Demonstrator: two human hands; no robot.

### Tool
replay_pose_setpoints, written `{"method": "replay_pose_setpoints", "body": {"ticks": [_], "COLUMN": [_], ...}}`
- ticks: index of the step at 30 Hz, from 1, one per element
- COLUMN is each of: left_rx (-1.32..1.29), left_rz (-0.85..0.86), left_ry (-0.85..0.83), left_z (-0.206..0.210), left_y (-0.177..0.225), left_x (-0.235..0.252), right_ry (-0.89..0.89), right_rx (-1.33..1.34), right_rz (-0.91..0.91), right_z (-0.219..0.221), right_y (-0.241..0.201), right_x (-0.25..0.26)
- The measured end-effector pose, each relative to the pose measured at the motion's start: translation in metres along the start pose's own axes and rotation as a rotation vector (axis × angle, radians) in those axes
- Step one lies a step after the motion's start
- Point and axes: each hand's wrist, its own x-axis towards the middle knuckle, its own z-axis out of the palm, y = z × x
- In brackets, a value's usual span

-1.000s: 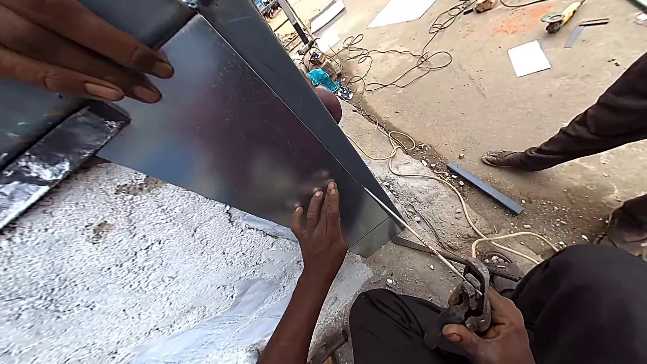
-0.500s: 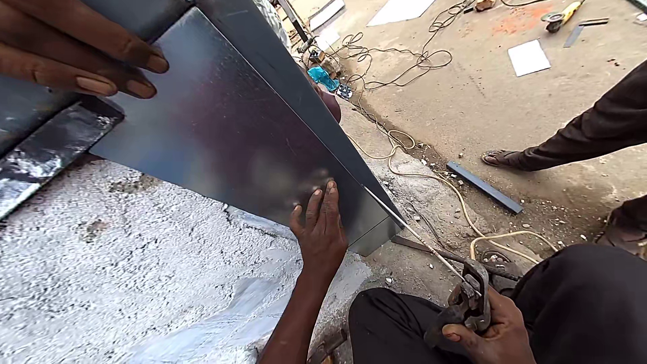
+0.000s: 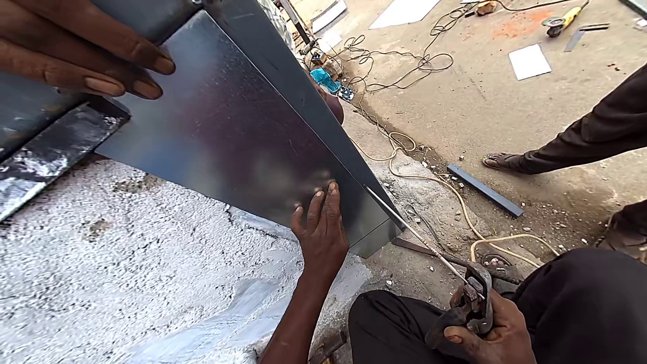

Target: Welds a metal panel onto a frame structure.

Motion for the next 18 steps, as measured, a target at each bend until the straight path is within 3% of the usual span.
{"method": "replay_pose_setpoints", "body": {"ticks": [18], "left_rx": [-0.008], "left_rz": [0.001], "left_ry": [0.028], "left_z": [0.0041], "left_y": [-0.0019], "left_x": [-0.0001], "right_ry": [-0.011], "right_rx": [0.007], "right_rz": [0.012], "right_z": [-0.0003], "right_y": [-0.0007], "right_x": [0.0015]}}
